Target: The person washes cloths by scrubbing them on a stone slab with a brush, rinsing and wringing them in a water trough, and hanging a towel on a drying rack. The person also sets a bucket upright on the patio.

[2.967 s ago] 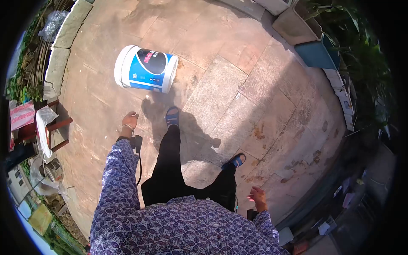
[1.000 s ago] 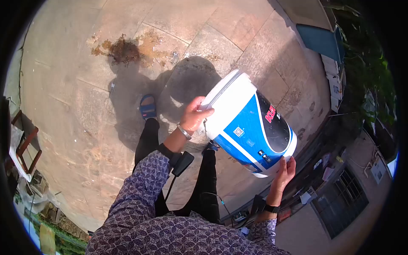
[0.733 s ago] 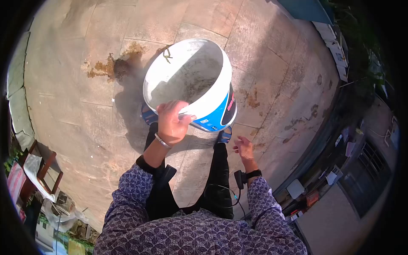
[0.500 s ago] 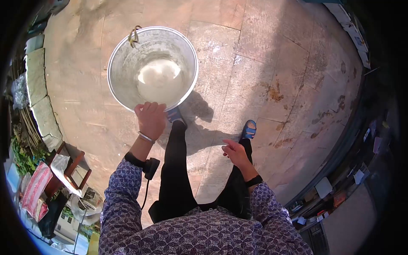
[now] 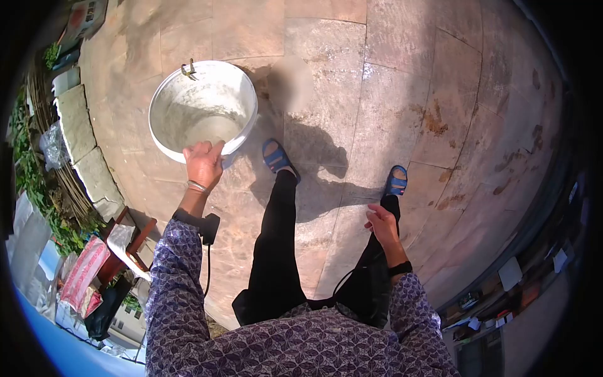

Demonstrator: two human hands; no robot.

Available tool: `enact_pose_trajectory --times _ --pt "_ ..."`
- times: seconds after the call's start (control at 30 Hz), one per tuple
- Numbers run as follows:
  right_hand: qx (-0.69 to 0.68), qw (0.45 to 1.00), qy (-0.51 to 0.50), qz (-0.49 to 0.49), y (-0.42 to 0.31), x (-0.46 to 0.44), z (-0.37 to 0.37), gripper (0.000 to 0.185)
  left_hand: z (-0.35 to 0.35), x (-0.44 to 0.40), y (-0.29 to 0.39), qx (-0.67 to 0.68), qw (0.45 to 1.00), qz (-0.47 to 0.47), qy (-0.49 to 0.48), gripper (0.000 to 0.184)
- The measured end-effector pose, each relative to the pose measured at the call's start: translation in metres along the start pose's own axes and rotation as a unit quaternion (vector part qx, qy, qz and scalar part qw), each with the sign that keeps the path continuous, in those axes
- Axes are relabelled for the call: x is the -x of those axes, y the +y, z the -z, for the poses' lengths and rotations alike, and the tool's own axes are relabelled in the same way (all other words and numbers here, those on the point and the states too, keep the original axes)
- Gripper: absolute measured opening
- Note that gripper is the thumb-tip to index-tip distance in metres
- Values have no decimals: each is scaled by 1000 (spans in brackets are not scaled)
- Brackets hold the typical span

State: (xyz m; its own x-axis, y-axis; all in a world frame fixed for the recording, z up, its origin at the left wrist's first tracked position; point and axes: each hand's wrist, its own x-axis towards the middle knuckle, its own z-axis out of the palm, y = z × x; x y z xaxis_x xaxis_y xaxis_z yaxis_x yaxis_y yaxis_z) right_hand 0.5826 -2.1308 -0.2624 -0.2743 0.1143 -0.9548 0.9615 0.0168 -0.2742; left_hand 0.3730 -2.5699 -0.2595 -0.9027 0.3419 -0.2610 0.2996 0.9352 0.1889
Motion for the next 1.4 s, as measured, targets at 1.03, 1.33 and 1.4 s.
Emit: enact_pose_trajectory --times 1.03,1.33,1.4 --pt "36 998 -47 24 -26 -19 -31 32 -57 167 -216 185 696 634 283 52" --pt "43 997 -64 -1 -8 -32 -51 32 -60 43 -158 328 593 702 219 94" --pt "42 997 -64 -5 -2 -39 -55 31 -97 26 -164 360 636 655 193 100"
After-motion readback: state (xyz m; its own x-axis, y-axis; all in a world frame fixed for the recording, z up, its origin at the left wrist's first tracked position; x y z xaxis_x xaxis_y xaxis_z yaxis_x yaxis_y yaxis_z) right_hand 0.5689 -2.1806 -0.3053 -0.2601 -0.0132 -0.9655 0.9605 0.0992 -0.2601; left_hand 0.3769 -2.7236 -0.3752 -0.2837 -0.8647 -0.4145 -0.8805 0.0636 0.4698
